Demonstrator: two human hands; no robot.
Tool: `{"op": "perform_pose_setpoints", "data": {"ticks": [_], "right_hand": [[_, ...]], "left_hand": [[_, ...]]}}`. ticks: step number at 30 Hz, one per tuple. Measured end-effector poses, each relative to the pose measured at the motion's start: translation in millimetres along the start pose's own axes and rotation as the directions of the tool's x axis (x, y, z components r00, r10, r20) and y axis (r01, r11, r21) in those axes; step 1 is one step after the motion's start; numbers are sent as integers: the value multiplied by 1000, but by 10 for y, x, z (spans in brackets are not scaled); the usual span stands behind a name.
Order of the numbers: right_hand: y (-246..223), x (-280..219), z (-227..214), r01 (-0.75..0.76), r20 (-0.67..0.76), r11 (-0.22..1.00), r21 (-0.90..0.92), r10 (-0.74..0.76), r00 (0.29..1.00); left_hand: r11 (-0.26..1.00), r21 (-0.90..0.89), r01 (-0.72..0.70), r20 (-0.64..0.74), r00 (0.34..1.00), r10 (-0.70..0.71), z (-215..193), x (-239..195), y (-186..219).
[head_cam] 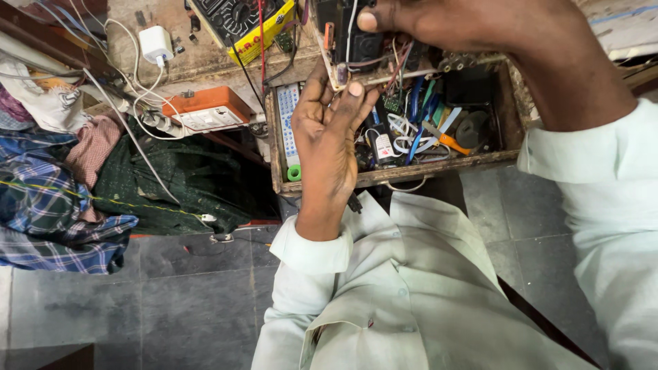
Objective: The person handles a small black electronic module with attached wires, then flips a green circuit board and uses a soldering iron to apply solder to several points on the board. The work is performed at a cluttered bench with tools and components visible.
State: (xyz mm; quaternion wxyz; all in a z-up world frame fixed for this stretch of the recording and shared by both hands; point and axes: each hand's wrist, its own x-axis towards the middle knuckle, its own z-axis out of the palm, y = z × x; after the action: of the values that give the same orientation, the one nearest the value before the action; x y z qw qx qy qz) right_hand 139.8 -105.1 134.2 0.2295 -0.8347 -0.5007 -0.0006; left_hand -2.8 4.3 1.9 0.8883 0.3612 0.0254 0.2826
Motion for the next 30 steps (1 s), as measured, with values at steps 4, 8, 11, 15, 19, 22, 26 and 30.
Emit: {"op": "perform_pose_setpoints", "data": {"ticks": [4, 8, 11, 15, 19, 22, 26, 30], "right_hand": [[-116, 105, -98, 86, 55, 992, -88, -81, 995], [-84, -53, -110, 96, 71, 995, -36, -94, 993], [-17, -210, 4, 43, 78, 999, -13, -42, 996], [-107, -334, 267, -85, 37, 996, 17, 84, 996], [-102, -407, 442, -27, -8, 986, 166, 29, 1000], [6, -466, 489, 33, -22, 990, 139, -30, 999], [48, -457, 484, 53, -9, 997, 52, -52, 999], [-11, -447, 548, 59, 0, 997, 47, -59, 998]], "left_hand": [[999, -13, -52, 46, 998, 53, 73, -22, -7], [993, 5, -115, 55, 992, 115, 64, -150, -92], [987, 19, -159, 51, 986, 158, -22, -262, -298], [994, 53, -99, 19, 995, 98, -148, -331, -482], [995, 63, -83, -21, 996, 84, -228, -419, -583], [956, 206, -209, 9, 977, 211, -315, -468, -616], [902, 298, -314, 22, 946, 322, -381, -464, -599], [933, 264, -244, 12, 968, 250, -421, -483, -591]]}}
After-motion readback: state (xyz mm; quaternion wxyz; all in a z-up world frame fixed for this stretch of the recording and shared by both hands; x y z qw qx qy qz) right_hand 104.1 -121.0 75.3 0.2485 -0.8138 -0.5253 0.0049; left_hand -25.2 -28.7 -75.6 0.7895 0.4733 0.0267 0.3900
